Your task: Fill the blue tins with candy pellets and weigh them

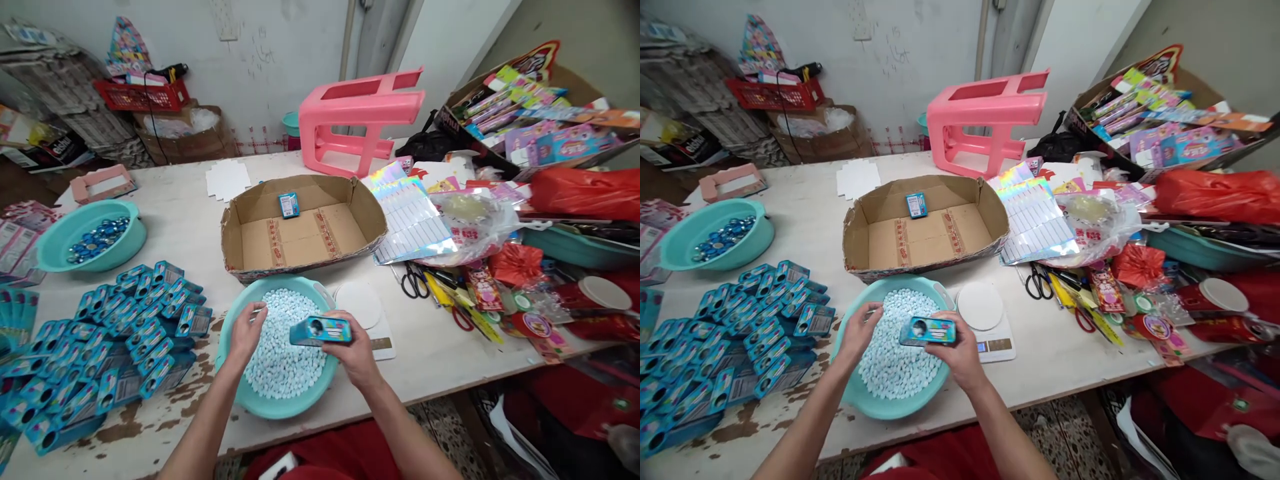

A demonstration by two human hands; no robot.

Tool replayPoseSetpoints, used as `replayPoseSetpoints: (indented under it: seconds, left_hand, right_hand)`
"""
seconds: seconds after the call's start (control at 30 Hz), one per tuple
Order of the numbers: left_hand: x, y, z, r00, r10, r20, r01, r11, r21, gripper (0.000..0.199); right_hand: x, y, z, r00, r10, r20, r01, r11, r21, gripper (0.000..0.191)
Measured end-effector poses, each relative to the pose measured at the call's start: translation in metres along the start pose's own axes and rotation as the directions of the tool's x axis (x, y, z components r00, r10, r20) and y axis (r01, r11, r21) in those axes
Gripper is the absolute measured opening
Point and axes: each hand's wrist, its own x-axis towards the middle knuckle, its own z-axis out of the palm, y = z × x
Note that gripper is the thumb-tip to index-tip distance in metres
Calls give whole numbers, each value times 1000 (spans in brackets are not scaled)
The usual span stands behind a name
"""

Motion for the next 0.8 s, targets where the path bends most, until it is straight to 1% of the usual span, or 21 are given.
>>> replayPoseSetpoints:
  seconds: [0.07, 0.1, 0.17, 0.23, 0.3, 0.33, 0.4, 0.47, 0.53, 0.6, 0.67, 0.73, 0.8]
  left_hand:
    - [14, 23, 8, 997, 76, -18, -77, 997, -22, 18]
    - [25, 35, 15, 989, 144, -24, -145, 989, -27, 16]
    - [55, 59, 35, 955, 296, -12, -296, 955, -2, 15]
    - [97, 74, 59, 910, 413, 43, -415, 905, 96, 18]
    - [144, 80, 83, 879, 457, 134, -477, 840, 260, 27]
    - [168, 81, 95, 872, 455, 181, -490, 800, 347, 34]
    - [213, 82, 114, 882, 402, 248, -471, 721, 508, 48]
    - [252, 84, 130, 908, 329, 259, -418, 667, 617, 57]
    - [284, 90, 143, 929, 288, 233, -369, 648, 667, 62]
    - [311, 98, 153, 941, 275, 195, -331, 641, 693, 65]
    - [333, 103, 162, 955, 250, 162, -286, 613, 737, 67]
    - [349, 102, 168, 965, 211, 158, -252, 560, 789, 67]
    - [358, 97, 173, 960, 211, 183, -267, 496, 826, 63]
  right_hand:
    - [8, 4, -31, 987, 30, -157, -36, 999, -32, 43]
    - [14, 10, -46, 967, 41, -251, -56, 997, -54, 43]
    - [26, 28, -73, 923, 43, -382, -92, 990, -111, 45]
    - [39, 48, -92, 902, 39, -430, -127, 976, -177, 46]
    - [47, 65, -102, 905, 53, -423, -159, 963, -219, 44]
    - [49, 71, -106, 913, 68, -401, -172, 958, -231, 43]
    - [49, 77, -112, 928, 96, -359, -194, 949, -249, 46]
    - [42, 77, -121, 930, 118, -347, -220, 937, -270, 59]
    - [30, 75, -137, 922, 137, -363, -244, 933, -266, 67]
    - [16, 75, -157, 911, 147, -385, -249, 941, -231, 63]
    - [3, 78, -178, 894, 157, -420, -264, 941, -211, 55]
    - [-8, 80, -197, 862, 165, -480, -297, 931, -214, 47]
    - [-15, 79, -210, 816, 177, -550, -350, 909, -226, 45]
